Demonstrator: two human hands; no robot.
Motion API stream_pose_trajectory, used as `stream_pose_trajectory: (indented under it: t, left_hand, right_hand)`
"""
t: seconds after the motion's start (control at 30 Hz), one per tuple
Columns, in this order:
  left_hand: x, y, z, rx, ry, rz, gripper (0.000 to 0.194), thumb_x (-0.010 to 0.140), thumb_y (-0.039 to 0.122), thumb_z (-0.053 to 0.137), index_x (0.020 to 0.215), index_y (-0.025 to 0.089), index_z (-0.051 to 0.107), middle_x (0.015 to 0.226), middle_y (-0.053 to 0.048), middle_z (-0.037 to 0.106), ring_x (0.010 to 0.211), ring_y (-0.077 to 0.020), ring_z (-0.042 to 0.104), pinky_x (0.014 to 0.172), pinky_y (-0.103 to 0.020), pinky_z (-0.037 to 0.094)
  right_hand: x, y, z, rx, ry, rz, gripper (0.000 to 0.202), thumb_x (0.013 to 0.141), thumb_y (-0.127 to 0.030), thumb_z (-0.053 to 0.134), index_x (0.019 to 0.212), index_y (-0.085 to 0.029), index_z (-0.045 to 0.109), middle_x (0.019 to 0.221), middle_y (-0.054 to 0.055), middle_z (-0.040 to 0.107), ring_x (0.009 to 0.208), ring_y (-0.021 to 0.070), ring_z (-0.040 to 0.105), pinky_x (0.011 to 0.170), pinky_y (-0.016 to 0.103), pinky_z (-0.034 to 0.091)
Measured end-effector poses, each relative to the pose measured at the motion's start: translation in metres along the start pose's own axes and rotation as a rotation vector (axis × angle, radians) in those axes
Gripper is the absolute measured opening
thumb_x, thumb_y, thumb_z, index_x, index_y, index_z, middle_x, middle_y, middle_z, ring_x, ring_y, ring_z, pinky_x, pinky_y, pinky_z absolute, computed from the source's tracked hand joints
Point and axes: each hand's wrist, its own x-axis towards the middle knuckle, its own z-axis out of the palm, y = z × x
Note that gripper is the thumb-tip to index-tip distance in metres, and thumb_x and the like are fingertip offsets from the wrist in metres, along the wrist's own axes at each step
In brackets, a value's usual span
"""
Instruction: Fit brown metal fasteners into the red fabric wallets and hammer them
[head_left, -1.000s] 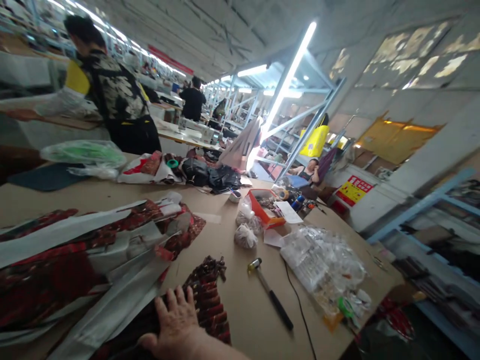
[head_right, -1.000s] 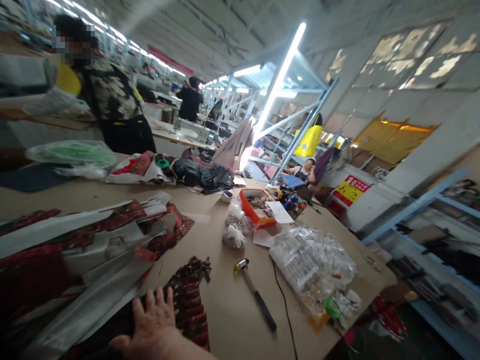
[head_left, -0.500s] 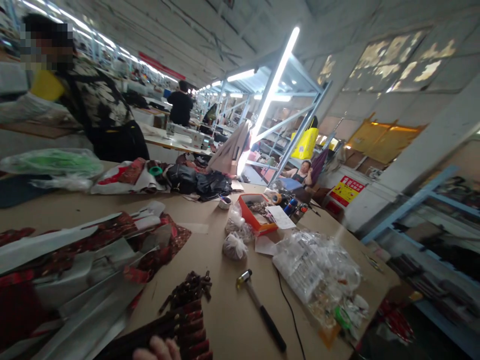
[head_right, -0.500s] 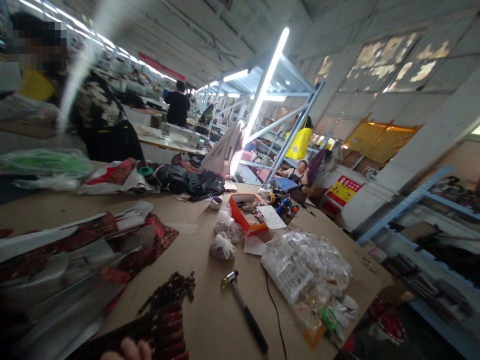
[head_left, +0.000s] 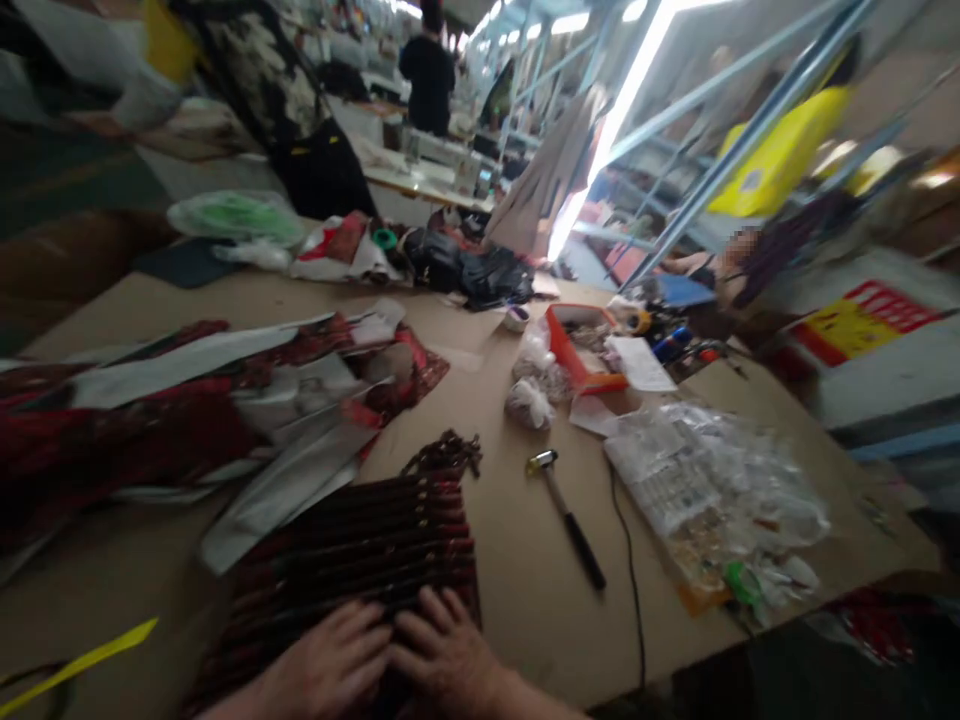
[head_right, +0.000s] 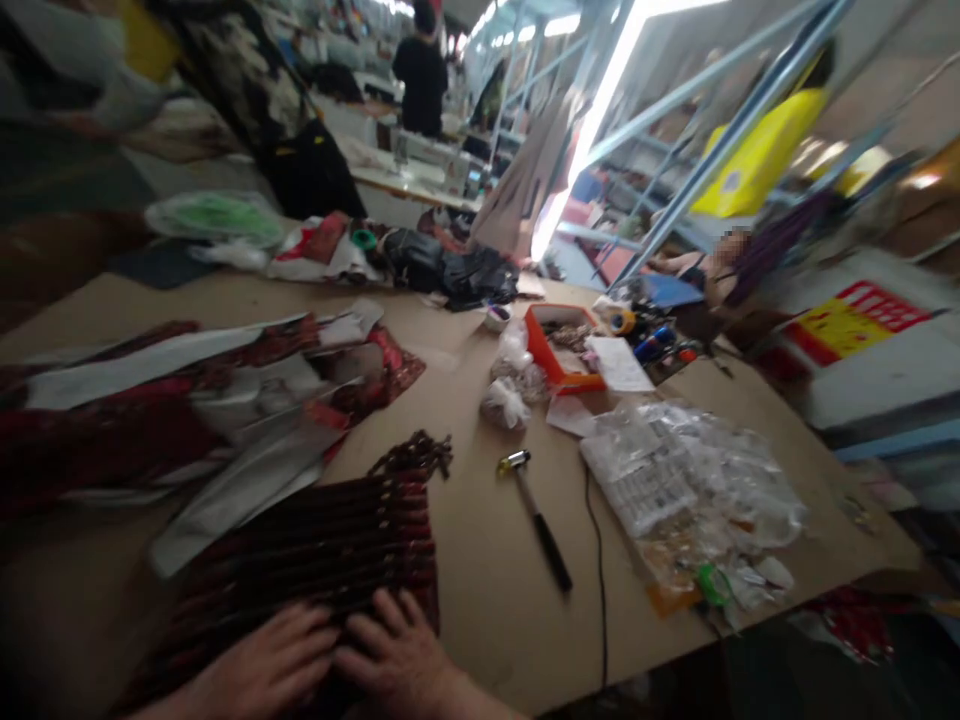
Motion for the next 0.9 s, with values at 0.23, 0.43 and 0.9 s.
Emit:
stream_pose_trajectory:
  t: [0.23, 0.43, 0.9]
  left_hand:
    - [0.129, -0.103, -0.014, -0.045, 0.217, -0.564, 0.050, 0.087, 0.042, 0.047, 0.128, 0.013, 0.046, 0.129, -0.015, 0.047, 0.120, -0.0258, 0.044, 0.106, -0.036, 0.032]
    - [0.194, -0.123, 0.003, -0.063, 0.053, -0.616, 0.072, 0.069, 0.062, 0.061, 0.126, 0.022, 0.046, 0.117, -0.015, 0.048, 0.105, -0.0358, 0.051, 0.085, -0.048, 0.045]
    - [0.230, -0.150, 0.006, -0.255, -0.006, -0.606, 0.033, 0.087, 0.036, 0.055, 0.115, 0.017, 0.054, 0.122, -0.009, 0.051, 0.107, -0.0232, 0.053, 0.090, -0.046, 0.045]
  right_hand:
    - [-0.008, 0.000, 0.018, 0.109, -0.056, -0.035, 0.062, 0.088, -0.057, 0.042, 0.143, -0.034, 0.026, 0.151, -0.001, 0.031, 0.143, 0.0287, 0.007, 0.115, 0.051, 0.013]
    - [-0.009, -0.002, 0.027, 0.026, 0.013, -0.025, 0.055, 0.089, -0.051, 0.044, 0.141, -0.034, 0.032, 0.148, -0.003, 0.035, 0.143, 0.0263, 0.008, 0.117, 0.046, 0.007]
    - [-0.009, -0.002, 0.034, -0.033, 0.070, -0.015, 0.048, 0.090, -0.035, 0.051, 0.135, -0.038, 0.038, 0.144, -0.007, 0.042, 0.140, 0.0242, 0.020, 0.115, 0.047, 0.020]
